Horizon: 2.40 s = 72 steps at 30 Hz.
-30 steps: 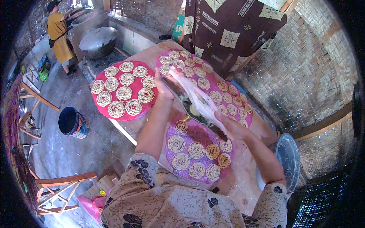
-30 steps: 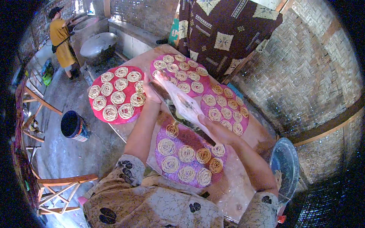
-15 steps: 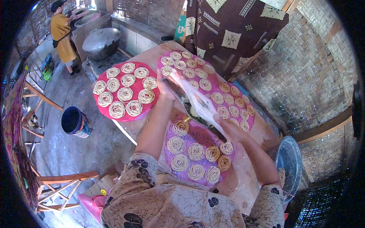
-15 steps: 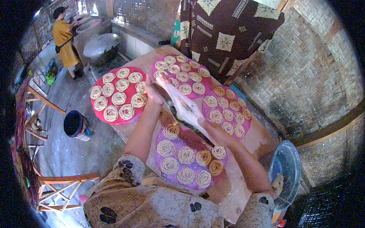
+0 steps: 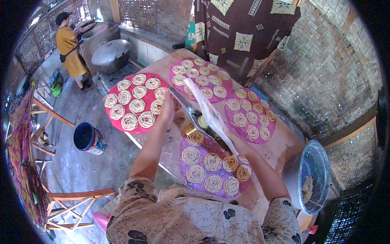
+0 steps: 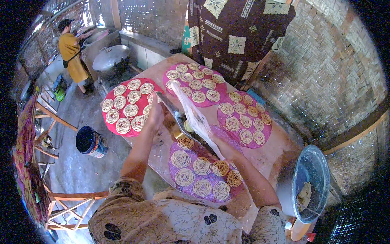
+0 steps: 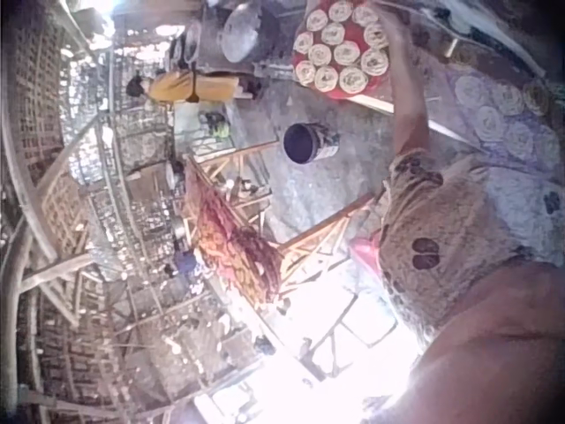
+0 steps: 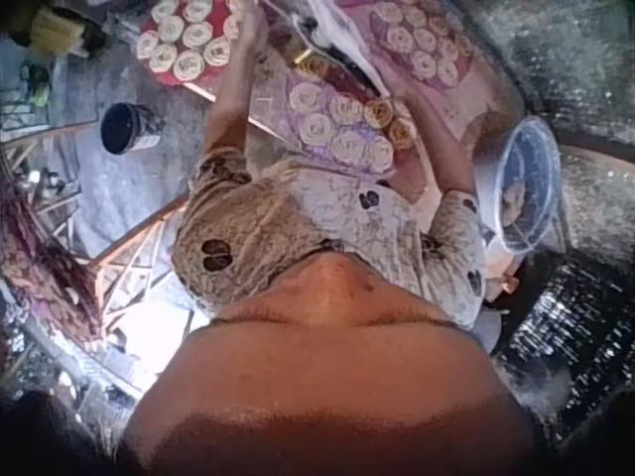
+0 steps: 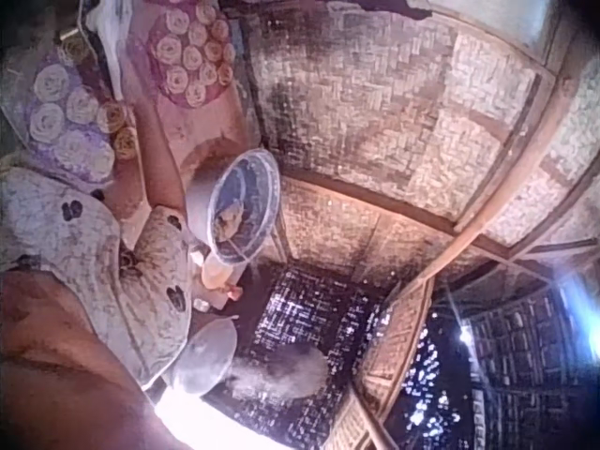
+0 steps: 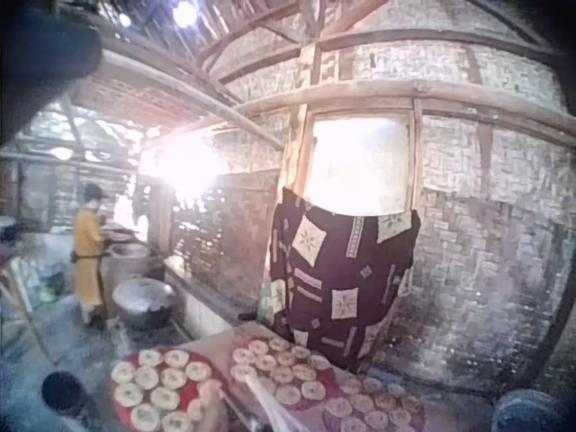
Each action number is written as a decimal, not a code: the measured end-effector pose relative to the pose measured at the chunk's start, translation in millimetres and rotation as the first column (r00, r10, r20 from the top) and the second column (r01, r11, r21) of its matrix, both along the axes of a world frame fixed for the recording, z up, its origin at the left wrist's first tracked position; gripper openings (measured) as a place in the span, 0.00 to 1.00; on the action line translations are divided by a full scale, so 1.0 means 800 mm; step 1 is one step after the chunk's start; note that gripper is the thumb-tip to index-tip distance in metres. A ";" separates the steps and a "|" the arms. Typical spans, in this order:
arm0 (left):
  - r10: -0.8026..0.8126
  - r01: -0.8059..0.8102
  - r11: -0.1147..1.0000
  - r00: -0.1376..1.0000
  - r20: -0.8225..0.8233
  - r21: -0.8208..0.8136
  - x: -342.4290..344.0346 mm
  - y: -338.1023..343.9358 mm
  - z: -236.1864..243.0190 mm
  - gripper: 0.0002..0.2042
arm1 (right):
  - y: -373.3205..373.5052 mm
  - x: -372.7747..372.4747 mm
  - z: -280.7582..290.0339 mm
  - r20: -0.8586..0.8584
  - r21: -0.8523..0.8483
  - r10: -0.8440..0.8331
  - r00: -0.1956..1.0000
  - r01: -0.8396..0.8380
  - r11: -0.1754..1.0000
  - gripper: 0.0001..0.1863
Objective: The person uses a wooden extruder to pipe spiral-shaped dough onto pink plastic sheets and refills the tool with more dough from a metal bowl using a spatula.
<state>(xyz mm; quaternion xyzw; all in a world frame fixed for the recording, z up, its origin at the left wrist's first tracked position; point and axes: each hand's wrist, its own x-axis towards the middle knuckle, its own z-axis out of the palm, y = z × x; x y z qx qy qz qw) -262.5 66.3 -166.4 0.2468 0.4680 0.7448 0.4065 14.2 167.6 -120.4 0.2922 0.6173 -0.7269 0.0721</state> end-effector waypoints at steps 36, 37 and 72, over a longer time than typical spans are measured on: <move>-0.195 -0.365 0.914 -0.014 -0.981 -0.176 0.120 -0.075 -0.048 0.08 | 0.000 0.064 -0.069 -0.271 0.103 -0.141 0.952 0.175 0.979 0.31; -0.161 -0.368 0.921 -0.050 -0.986 -0.132 0.118 -0.072 -0.052 0.08 | -0.002 0.067 -0.069 -0.284 0.089 -0.185 0.941 0.218 0.972 0.31; -0.354 -0.102 0.793 0.725 0.590 0.601 0.059 0.108 -0.005 0.27 | 0.015 0.061 0.043 0.287 0.200 0.006 0.958 -0.066 0.978 0.40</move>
